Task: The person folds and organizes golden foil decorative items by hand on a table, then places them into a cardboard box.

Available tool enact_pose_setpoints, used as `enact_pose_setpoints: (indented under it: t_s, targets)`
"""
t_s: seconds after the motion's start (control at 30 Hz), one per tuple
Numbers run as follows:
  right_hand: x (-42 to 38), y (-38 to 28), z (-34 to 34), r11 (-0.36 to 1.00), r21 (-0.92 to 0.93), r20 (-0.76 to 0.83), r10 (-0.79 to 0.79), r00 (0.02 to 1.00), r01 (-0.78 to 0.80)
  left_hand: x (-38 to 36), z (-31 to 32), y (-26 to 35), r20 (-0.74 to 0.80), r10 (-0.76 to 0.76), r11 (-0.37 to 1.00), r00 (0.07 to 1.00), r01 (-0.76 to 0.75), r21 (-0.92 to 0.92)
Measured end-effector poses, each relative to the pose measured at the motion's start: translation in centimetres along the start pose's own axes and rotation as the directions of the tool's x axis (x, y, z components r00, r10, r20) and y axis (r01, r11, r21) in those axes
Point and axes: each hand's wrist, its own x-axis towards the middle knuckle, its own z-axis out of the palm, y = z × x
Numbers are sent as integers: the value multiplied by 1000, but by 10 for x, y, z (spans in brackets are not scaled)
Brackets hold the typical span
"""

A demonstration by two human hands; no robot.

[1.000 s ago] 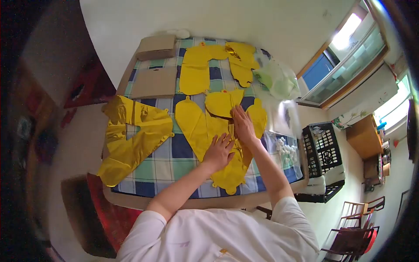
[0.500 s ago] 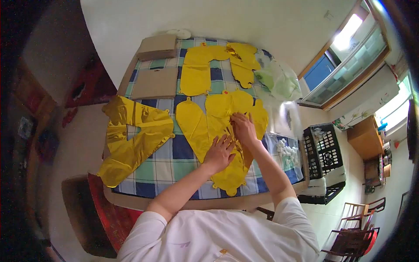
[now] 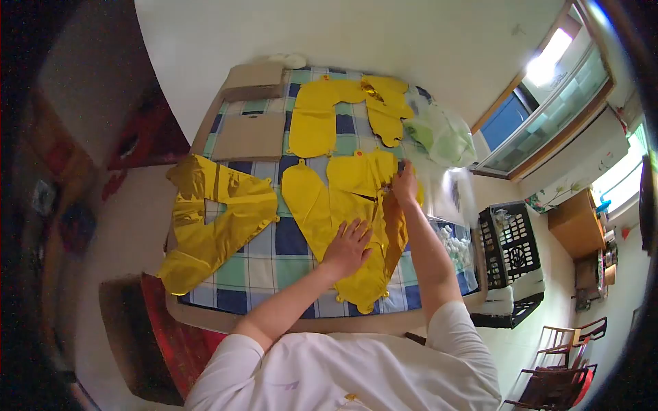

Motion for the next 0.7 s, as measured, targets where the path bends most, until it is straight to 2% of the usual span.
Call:
enact_pose_setpoints:
  t_s: [0.03, 0.1, 0.2, 0.27, 0.3, 0.33, 0.43, 0.53, 0.63, 0.7]
  targets:
    - [-3, -15, -11, 971, 237, 121, -53, 991, 23, 0, 0, 0, -10, 7, 1000, 1000, -7, 9]
    - [-5, -48, -37, 755, 655, 302, -236, 924, -21, 1, -1, -1, -40, 11, 1000, 999, -10, 10]
    - [-5, -68, -55, 591, 799, 286, -213, 934, -109, -3, -2, 2, -51, 3, 1000, 999, -4, -25]
    - [-7, -39, -27, 866, 497, 156, -161, 975, 64, 1, -7, 0, -38, 15, 999, 999, -16, -35]
    - [-9, -41, -25, 946, 298, 82, -162, 983, 131, 2, -7, 0, -30, 13, 999, 999, -14, -29]
    - [-17, -42, -27, 913, 294, 42, -308, 950, 283, 2, -4, 0, -21, 9, 1000, 1000, -10, -23]
    - [-26, -45, -6, 883, 95, 153, -469, 870, 459, 3, -7, 0, -7, -6, 999, 1000, 6, -32]
    - [-42, -47, 2, 771, 187, 163, -635, 755, 608, 3, -2, 1, 25, -22, 999, 999, 23, -46]
    - [-38, -56, -2, 890, 314, 120, -381, 917, 329, 4, -1, -1, 50, -34, 998, 998, 37, -52]
    - [-27, -52, 3, 904, 213, -1, -380, 925, 372, 3, -1, 0, 63, -36, 998, 997, 38, -42]
